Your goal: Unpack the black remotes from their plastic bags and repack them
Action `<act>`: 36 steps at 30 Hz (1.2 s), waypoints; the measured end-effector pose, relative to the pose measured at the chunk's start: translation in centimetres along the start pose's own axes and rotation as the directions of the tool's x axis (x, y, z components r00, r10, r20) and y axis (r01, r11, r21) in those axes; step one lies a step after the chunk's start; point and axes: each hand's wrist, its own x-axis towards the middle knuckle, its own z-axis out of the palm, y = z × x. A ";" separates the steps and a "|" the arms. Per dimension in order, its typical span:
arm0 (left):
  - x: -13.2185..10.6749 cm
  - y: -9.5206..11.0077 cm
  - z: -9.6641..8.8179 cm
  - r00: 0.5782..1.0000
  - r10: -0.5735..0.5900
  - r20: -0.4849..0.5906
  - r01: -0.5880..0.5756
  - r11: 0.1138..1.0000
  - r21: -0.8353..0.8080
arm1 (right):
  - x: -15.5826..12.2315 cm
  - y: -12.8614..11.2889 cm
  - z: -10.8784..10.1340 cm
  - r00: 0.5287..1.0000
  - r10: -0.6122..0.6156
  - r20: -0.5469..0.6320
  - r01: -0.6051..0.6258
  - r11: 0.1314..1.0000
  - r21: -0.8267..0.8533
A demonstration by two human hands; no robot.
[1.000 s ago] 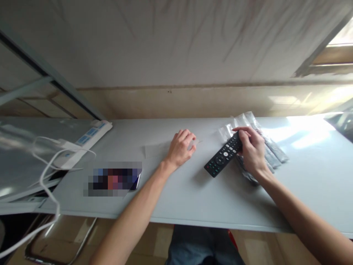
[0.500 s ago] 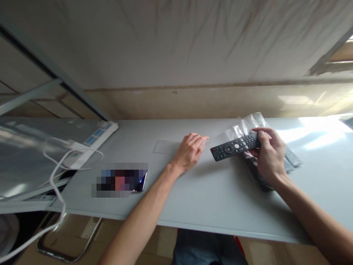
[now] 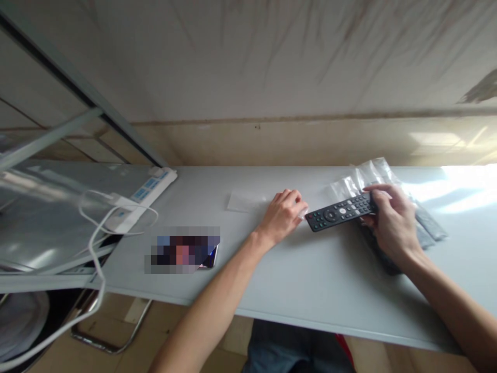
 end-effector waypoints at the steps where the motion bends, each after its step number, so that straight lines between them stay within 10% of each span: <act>1: 0.0 -0.1 0.1 1.000 -0.004 -0.026 0.004 1.000 0.008 | -0.1 -0.5 0.2 0.999 0.038 -0.005 -0.037 0.999 0.036; 18: 0.2 -1.4 -1.1 0.959 -0.020 -0.282 0.023 1.000 0.007 | -0.5 -1.0 2.3 0.987 0.121 0.104 -0.150 0.923 0.353; 36: 0.0 -0.7 -0.5 0.995 -0.094 -0.023 0.091 0.988 -0.123 | 0.2 -0.3 1.5 0.997 0.057 0.054 -0.073 0.929 0.362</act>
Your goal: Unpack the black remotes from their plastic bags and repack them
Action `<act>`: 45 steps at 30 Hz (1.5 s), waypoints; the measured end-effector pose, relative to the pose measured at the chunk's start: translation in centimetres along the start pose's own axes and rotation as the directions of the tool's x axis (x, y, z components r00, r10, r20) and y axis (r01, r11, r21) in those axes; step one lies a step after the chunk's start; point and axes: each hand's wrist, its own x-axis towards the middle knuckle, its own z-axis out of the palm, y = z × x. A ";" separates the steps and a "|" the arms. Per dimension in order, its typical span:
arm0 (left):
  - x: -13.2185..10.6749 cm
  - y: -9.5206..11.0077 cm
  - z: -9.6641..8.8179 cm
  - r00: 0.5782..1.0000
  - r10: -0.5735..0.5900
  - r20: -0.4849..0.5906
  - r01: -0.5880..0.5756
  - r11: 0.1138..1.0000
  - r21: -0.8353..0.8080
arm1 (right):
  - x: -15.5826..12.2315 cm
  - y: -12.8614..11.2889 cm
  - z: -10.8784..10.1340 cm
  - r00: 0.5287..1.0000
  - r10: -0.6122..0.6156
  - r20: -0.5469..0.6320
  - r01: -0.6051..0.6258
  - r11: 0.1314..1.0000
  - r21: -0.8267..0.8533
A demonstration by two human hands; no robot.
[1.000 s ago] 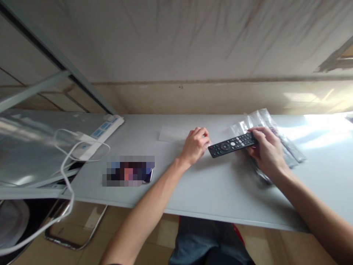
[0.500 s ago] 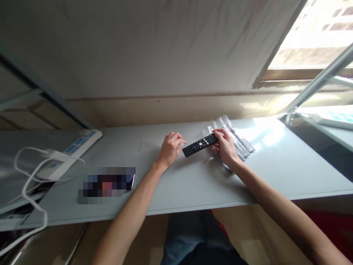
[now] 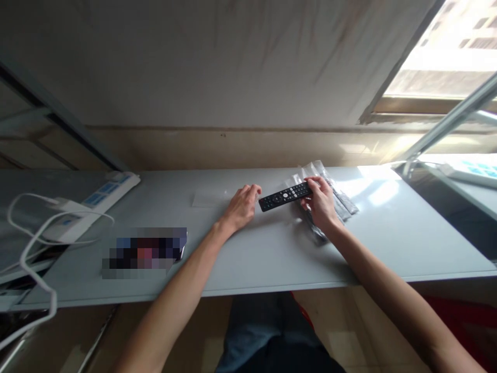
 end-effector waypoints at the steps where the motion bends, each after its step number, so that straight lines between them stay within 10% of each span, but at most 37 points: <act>1: 0.0 -0.1 0.1 1.000 0.006 0.009 -0.006 1.000 -0.011 | 0.0 0.1 0.0 1.000 -0.016 0.004 0.016 1.000 0.000; 45: -0.5 0.5 0.7 0.998 0.053 -0.039 -0.060 0.977 -0.205 | 0.4 0.0 -0.6 0.991 0.027 -0.131 -0.029 0.999 -0.021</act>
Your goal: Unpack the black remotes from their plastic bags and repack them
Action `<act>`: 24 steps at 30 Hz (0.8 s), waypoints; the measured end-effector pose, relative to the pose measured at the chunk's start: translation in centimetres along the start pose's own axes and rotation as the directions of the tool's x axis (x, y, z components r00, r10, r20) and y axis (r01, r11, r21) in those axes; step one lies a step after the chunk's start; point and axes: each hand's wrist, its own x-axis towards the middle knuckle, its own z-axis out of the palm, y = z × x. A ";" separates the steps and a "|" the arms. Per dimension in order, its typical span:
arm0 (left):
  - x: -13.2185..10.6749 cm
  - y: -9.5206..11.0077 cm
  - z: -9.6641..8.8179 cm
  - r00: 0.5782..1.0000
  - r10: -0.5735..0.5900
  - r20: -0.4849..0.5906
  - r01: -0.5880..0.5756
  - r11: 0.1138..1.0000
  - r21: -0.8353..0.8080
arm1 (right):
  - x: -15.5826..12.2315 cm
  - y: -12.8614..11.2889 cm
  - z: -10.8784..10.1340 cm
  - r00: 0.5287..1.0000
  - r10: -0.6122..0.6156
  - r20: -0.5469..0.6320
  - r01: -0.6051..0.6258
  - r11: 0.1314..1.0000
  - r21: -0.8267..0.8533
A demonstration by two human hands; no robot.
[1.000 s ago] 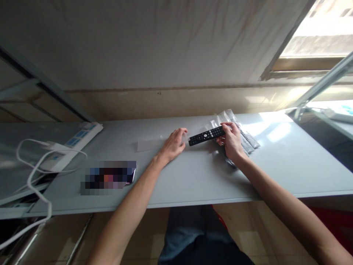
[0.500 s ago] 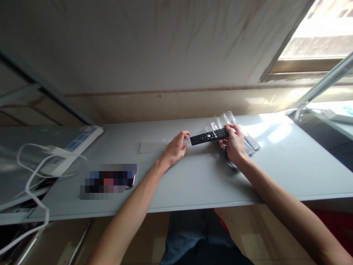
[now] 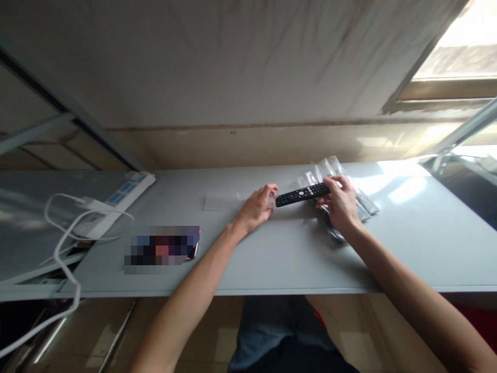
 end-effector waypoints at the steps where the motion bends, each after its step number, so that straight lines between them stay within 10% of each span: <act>1: 0.0 0.0 0.0 1.000 0.001 0.005 -0.001 1.000 -0.004 | 0.0 0.0 0.0 1.000 -0.002 0.004 0.002 1.000 0.001; 24: 0.0 0.3 0.4 0.997 0.044 0.056 -0.041 0.998 -0.054 | -2.4 -1.1 1.7 0.993 -0.100 0.064 0.110 0.977 -0.183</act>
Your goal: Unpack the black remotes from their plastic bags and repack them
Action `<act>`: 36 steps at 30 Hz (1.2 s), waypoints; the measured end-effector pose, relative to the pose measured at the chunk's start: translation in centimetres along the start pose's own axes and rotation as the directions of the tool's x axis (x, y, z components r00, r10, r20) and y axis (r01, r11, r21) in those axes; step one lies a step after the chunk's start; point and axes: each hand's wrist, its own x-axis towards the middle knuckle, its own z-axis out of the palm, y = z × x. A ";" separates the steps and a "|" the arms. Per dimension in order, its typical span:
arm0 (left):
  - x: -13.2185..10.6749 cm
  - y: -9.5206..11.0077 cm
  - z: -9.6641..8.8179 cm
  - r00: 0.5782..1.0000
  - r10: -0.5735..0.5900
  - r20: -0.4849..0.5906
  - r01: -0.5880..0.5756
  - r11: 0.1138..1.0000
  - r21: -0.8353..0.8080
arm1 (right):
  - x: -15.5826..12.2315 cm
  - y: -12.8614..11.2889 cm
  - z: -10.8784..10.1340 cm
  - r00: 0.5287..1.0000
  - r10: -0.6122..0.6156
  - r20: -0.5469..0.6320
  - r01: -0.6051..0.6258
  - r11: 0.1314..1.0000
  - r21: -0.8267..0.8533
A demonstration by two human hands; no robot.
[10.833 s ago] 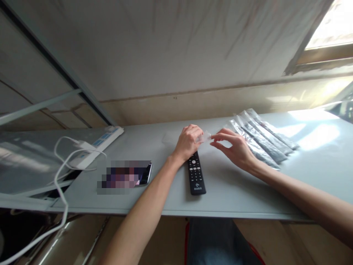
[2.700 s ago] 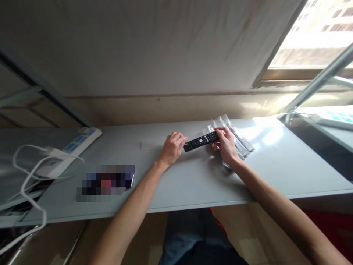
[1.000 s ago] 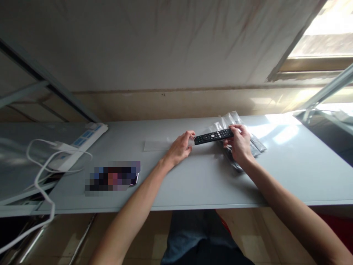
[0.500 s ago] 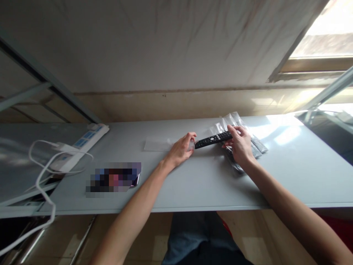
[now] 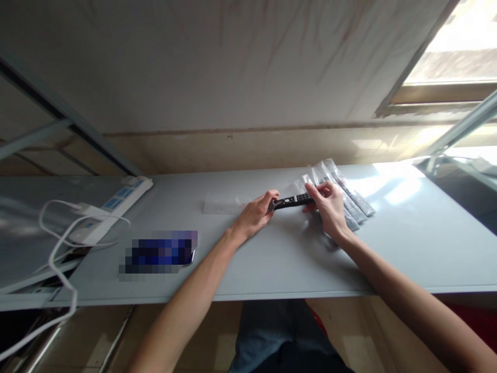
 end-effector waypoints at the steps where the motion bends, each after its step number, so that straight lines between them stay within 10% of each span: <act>1: 0.0 0.1 0.0 1.000 0.009 -0.002 -0.009 1.000 0.000 | -0.4 -0.1 0.2 0.999 -0.029 0.036 0.031 0.998 -0.049; 8: -0.1 0.9 0.1 0.999 0.050 0.002 -0.050 0.996 0.078 | -1.9 -0.1 0.8 0.965 -0.175 0.193 0.218 0.949 -0.226; 22: 0.3 0.8 -0.3 0.995 0.102 0.004 -0.101 0.986 0.135 | -1.5 0.4 0.6 0.971 -0.184 0.155 0.217 0.947 -0.235; 36: 0.3 0.4 -0.6 0.992 -0.109 0.057 0.087 0.951 0.298 | -1.2 0.2 0.5 0.970 -0.198 0.145 0.227 0.947 -0.229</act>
